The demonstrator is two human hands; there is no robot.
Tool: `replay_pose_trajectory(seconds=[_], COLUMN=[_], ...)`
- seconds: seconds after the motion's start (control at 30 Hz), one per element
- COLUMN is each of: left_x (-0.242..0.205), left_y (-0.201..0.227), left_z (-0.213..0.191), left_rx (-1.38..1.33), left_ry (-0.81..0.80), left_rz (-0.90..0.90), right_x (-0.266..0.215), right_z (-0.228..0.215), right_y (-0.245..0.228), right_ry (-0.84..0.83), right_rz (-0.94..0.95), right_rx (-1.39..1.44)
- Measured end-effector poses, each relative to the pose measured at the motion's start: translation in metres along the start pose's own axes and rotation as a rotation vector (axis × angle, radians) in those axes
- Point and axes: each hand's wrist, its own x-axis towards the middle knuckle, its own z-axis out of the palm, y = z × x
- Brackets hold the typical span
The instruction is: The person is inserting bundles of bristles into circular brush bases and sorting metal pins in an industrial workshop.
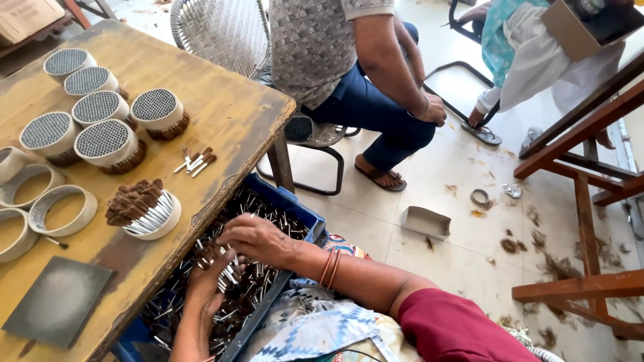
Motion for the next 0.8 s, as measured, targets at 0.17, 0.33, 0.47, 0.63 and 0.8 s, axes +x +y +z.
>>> replay_pose_trajectory(seconds=[0.17,0.33,0.47,0.63,0.8], left_x=[0.007,0.023,0.008,-0.014,-0.008], left_y=[-0.012,-0.025,-0.008,0.017,0.014], left_z=[0.003,-0.012,-0.005,0.002,-0.005], left_rx=[0.447,0.391,0.104,-0.317,-0.535], left_ry=[-0.07,0.046,0.113,-0.074,-0.148], left_rz=[0.275,0.242,0.019,-0.021,0.03], right_x=[0.017,0.007,-0.004,0.008,0.008], right_z=[-0.008,0.007,0.012,-0.007,-0.003], right_y=[-0.018,-0.006,0.001,-0.017,-0.016], right_ry=[0.145,-0.117,-0.133,0.108,0.122], right_rz=[0.234,0.052,-0.03,0.038,0.006], right_rx=[-0.173,-0.196,-0.159,-0.197,-0.182])
